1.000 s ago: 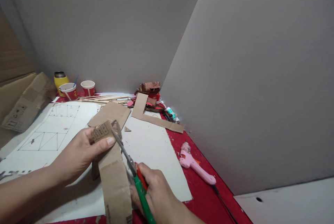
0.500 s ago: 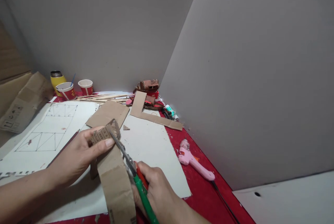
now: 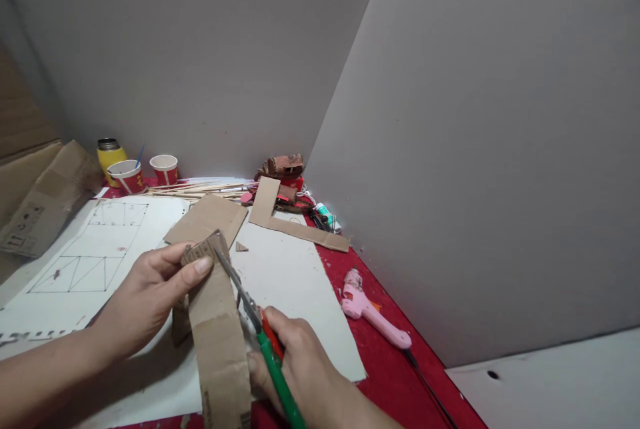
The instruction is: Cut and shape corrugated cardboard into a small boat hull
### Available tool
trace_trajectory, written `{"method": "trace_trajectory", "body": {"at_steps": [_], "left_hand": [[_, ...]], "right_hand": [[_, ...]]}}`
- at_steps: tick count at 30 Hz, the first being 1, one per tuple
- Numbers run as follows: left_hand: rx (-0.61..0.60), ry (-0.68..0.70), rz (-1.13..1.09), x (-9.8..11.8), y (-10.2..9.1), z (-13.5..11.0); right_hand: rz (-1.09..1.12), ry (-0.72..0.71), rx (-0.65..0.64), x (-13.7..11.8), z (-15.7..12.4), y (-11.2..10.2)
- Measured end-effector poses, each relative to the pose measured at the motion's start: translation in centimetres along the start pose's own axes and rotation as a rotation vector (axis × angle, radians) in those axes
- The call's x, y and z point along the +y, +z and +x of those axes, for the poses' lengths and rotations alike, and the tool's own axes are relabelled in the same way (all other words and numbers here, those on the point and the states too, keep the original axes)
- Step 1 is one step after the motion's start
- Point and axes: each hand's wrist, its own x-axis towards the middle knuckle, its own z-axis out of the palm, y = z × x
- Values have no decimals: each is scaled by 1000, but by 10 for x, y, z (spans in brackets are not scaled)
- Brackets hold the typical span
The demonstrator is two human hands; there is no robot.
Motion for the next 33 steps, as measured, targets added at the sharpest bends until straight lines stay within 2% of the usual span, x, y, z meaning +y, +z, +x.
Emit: {"method": "trace_trajectory", "body": {"at_steps": [3,6,13,18,25,29,31,33], "left_hand": [[-88,16,91,4,-3,2],[-148,14,135,7,-5,3],[-140,-36,253,12,-8,3],[-120,-83,191,12,-8,6],[-46,-63,136,2,-5,7],[-2,11,206,3,-15,13],[102,115,263,10,-22,17],[270,284,349,19,-29,19]], "right_hand": [[-123,-57,-12,-2,0,-4],[-149,-78,-18,-2,0,-5],[-73,-2,-57,1,-3,-4],[28,-14,-53,2,-3,-3],[2,13,-47,0,-2,-3],[-205,-19,6,-5,3,-12],[-349,5,38,-10,5,-20],[-486,52,85,-13,8,-30]]}}
